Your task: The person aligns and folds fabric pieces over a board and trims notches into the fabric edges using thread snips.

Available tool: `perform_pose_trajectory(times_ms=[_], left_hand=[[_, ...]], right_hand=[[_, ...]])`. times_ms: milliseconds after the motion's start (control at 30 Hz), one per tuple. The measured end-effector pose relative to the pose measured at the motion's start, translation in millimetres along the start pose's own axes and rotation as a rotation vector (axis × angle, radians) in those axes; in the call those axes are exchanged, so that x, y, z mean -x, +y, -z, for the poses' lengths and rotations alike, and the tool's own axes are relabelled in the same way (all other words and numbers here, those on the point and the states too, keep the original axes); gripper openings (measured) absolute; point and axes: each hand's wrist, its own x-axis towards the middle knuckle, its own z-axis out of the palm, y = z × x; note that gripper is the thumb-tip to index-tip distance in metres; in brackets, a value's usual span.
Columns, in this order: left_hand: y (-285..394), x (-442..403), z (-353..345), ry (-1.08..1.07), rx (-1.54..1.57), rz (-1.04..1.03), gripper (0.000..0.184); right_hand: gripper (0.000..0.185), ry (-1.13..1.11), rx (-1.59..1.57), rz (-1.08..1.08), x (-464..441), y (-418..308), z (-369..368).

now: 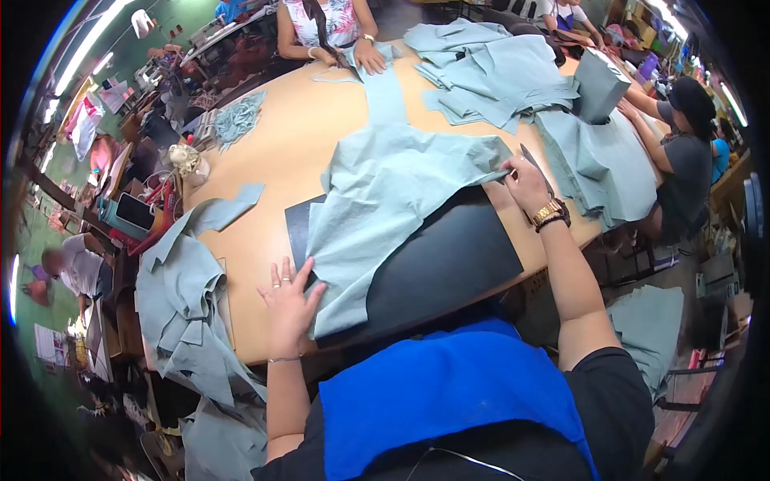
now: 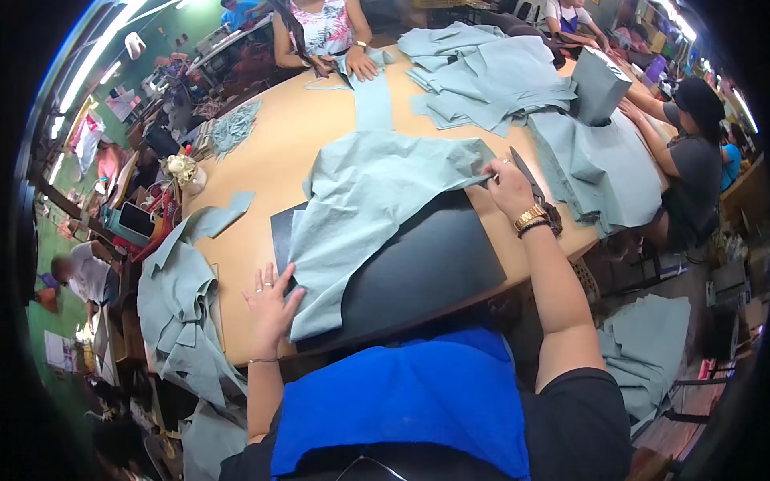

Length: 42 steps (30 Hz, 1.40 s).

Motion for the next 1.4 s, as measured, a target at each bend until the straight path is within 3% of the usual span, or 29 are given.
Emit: perform_pose_trajectory(times_ms=[100,200,333,467,567,600,700,733,833,967,1000,1133,1233,1300,1400], left_hand=[[-7,-10,2,-0.002,0.005,0.024,0.05],[-17,-29,6,-0.03,0.002,0.077,0.046],[-19,-43,7,0.025,-0.049,0.086,0.049],[2,-32,-4,0.16,0.024,0.043,0.057],[26,-8,-3,0.033,0.012,-0.041,0.062],[30,-2,-14,0.2,-0.008,-0.093,0.049],[38,5,-23,0.19,0.347,-0.176,0.033],[53,8,-15,0.25,0.321,-0.212,0.019],[74,13,-19,0.19,0.815,-0.208,0.015],[74,13,-24,0.045,1.269,-0.084,0.017],[75,14,-22,0.052,1.352,-0.084,0.017],[80,26,-29,0.155,1.626,-0.071,0.021],[59,24,-57,0.187,1.926,-0.197,0.021],[67,24,-50,0.21,1.648,0.172,0.025],[59,35,-30,0.088,1.514,0.156,0.031]], right_hand=[[0.009,-0.012,0.017,-0.023,16,10,6],[0.008,0.123,0.131,0.005,18,22,9],[0.01,0.064,0.188,-0.009,14,17,8],[0.023,0.107,0.294,0.256,26,-34,22],[0.028,0.21,0.186,0.498,34,-82,25],[0.034,0.097,0.15,0.476,41,-97,15],[0.064,-0.312,-0.145,0.411,67,-132,-36],[0.071,-0.376,-0.165,0.398,79,-152,-40],[0.091,-0.46,-0.186,0.441,97,-190,-57],[0.081,-0.523,-0.185,0.437,98,-202,-71],[0.058,-0.511,-0.253,0.401,101,-201,-73],[0.035,-0.468,-0.509,0.317,100,-190,-85],[0.027,-0.506,-0.719,0.272,89,-204,-81],[0.026,-0.628,-0.855,0.28,80,-231,-71],[0.024,-0.967,-1.194,0.418,76,-286,-49]])
